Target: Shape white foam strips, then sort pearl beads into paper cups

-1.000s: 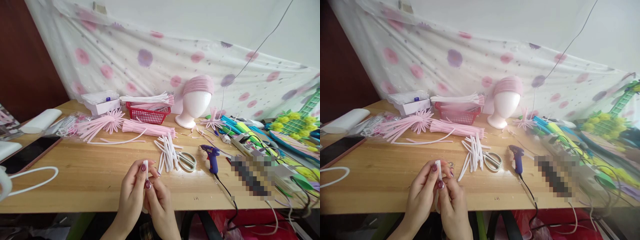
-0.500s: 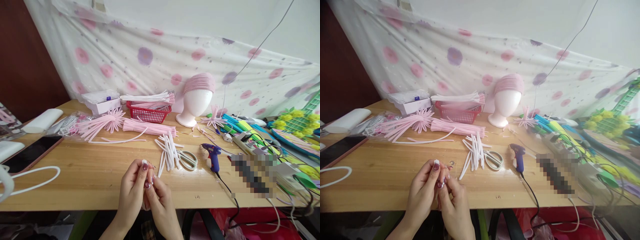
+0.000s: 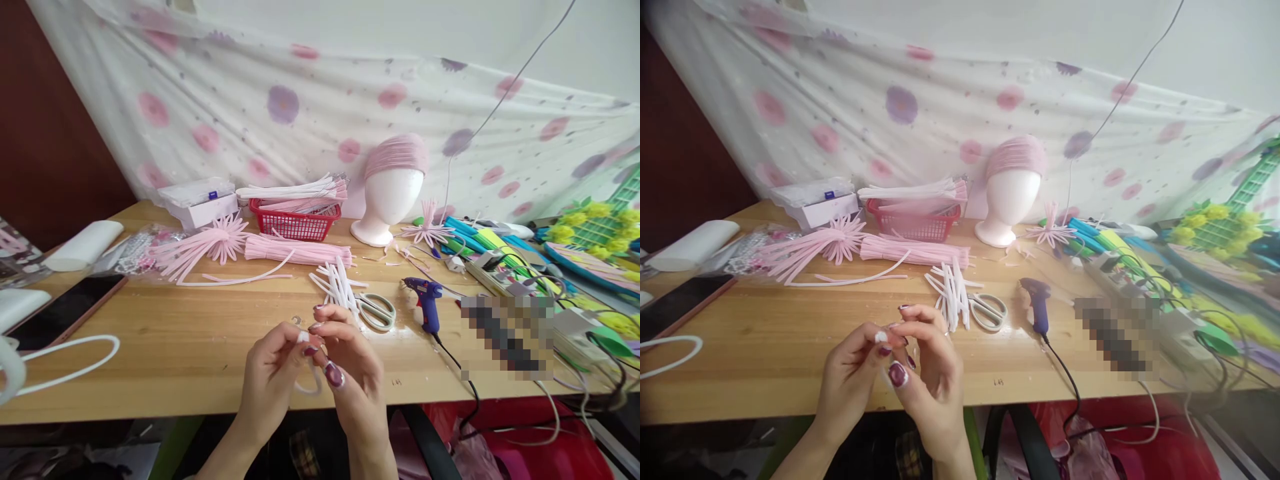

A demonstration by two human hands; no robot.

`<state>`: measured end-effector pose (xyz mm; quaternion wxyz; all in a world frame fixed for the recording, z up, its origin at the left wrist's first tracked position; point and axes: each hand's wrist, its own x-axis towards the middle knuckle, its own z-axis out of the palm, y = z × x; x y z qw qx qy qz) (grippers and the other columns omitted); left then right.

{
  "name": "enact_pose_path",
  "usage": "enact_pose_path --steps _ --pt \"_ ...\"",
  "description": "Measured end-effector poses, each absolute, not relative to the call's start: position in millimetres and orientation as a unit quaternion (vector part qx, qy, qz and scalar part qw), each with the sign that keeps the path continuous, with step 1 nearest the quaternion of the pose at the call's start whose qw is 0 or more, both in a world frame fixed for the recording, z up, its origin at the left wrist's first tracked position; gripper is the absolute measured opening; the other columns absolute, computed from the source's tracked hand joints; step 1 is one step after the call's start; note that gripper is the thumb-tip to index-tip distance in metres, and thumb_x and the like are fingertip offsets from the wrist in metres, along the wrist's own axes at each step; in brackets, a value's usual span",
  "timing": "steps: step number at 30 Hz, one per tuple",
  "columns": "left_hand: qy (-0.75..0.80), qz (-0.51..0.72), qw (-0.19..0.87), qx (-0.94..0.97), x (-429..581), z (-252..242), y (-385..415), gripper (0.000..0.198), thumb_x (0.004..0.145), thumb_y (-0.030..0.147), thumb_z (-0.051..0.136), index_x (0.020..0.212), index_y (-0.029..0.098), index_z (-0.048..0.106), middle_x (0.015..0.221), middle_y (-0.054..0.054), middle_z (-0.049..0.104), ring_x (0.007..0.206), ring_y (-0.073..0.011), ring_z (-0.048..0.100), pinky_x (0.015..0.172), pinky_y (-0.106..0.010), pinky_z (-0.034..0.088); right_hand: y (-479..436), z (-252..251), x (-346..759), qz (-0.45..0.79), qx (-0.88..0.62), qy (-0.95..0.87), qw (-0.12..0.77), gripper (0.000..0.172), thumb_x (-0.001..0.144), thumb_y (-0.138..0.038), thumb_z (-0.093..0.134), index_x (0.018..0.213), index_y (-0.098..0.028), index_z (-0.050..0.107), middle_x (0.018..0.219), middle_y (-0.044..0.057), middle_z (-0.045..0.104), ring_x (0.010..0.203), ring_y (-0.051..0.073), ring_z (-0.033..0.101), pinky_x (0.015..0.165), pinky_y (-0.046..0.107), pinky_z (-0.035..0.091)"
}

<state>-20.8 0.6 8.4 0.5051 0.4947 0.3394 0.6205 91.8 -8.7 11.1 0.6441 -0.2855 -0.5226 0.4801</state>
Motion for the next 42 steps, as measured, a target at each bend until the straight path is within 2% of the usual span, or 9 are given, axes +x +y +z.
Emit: enact_pose_path --steps 5,8,14,22,27,31,36,39,42 --pt "0.347 0.622 0.445 0.543 -23.4 -2.7 4.7 0.026 0.089 0.038 0.066 0.072 0.019 0.066 0.06 0.003 0.061 0.053 -0.0084 0.049 0.051 -0.016 0.039 -6.3 9.3 84.7 0.49 -0.303 -0.461 0.675 0.001 0.08 -0.03 0.08 0.081 -0.03 0.079 0.103 0.003 0.06 0.1 0.019 0.058 0.091 0.03 0.047" --pt "0.351 0.61 0.421 0.573 -24.1 -6.1 7.3 0.023 0.089 0.033 0.066 0.071 0.019 0.065 0.057 0.005 0.056 0.052 -0.0081 0.046 0.052 -0.017 0.039 -4.3 7.0 84.0 0.531 -0.289 -0.409 0.684 0.007 0.074 -0.032 0.085 0.074 -0.028 0.079 0.091 0.001 0.059 0.087 0.015 0.058 0.082 0.027 0.049" --pt "0.357 0.597 0.384 0.607 -24.2 -4.3 9.3 0.02 0.09 0.029 0.064 0.072 0.02 0.065 0.063 0.002 0.065 0.056 -0.0106 0.054 0.057 -0.02 0.043 -2.5 7.8 80.0 0.609 -0.263 -0.295 0.688 0.022 0.061 -0.036 0.091 0.06 -0.023 0.073 0.08 0.0 0.051 0.075 0.013 0.052 0.069 0.023 0.048" --pt "0.382 0.584 0.431 0.573 -23.8 -3.6 8.1 0.024 0.086 0.036 0.068 0.069 0.019 0.068 0.062 -0.002 0.069 0.056 -0.014 0.06 0.058 -0.022 0.046 0.5 3.3 84.2 0.639 -0.258 -0.255 0.678 0.032 0.066 -0.042 0.087 0.062 -0.022 0.064 0.079 0.0 0.049 0.06 0.011 0.035 0.058 0.025 0.041" --pt "0.374 0.589 0.458 0.552 -22.1 -0.9 8.3 0.027 0.086 0.043 0.069 0.073 0.019 0.071 0.067 -0.003 0.072 0.059 -0.0147 0.063 0.061 -0.022 0.049 -0.5 1.4 84.1 0.65 -0.226 -0.242 0.684 0.028 0.073 -0.043 0.084 0.067 -0.022 0.066 0.075 -0.002 0.047 0.058 0.01 0.032 0.057 0.023 0.039" --pt "0.373 0.587 0.464 0.549 -21.8 -4.8 6.3 0.028 0.086 0.043 0.068 0.074 0.018 0.071 0.068 -0.003 0.072 0.06 -0.0144 0.063 0.06 -0.021 0.049 -2.6 2.1 83.7 0.628 -0.238 -0.262 0.693 0.027 0.073 -0.037 0.085 0.064 -0.021 0.065 0.078 -0.003 0.049 0.06 0.008 0.038 0.061 0.02 0.041" --pt "0.371 0.572 0.444 0.582 -27.3 -6.3 9.6 0.029 0.086 0.043 0.068 0.07 0.018 0.069 0.061 -0.001 0.066 0.058 -0.0131 0.057 0.056 -0.02 0.043 -5.3 -1.5 93.3 0.566 -0.283 -0.392 0.668 0.013 0.079 -0.033 0.08 0.079 -0.024 0.071 0.093 0.001 0.055 0.087 0.014 0.053 0.077 0.024 0.045" --pt "0.356 0.533 0.456 0.617 -33.7 -0.1 14.2 0.029 0.086 0.043 0.068 0.07 0.019 0.071 0.063 -0.002 0.067 0.059 -0.0136 0.058 0.057 -0.021 0.044 -6.5 -2.6 102.3 0.555 -0.293 -0.446 0.638 0.012 0.08 -0.031 0.079 0.078 -0.023 0.07 0.097 0.001 0.053 0.086 0.015 0.052 0.074 0.024 0.044" --pt "0.339 0.48 0.517 0.623 -37.6 6.2 17.1 0.031 0.085 0.045 0.069 0.069 0.019 0.071 0.065 -0.004 0.069 0.061 -0.016 0.062 0.061 -0.024 0.048 -6.6 -2.4 108.9 0.558 -0.296 -0.474 0.613 0.015 0.082 -0.032 0.077 0.077 -0.022 0.068 0.1 0.002 0.049 0.075 0.012 0.051 0.065 0.024 0.043"
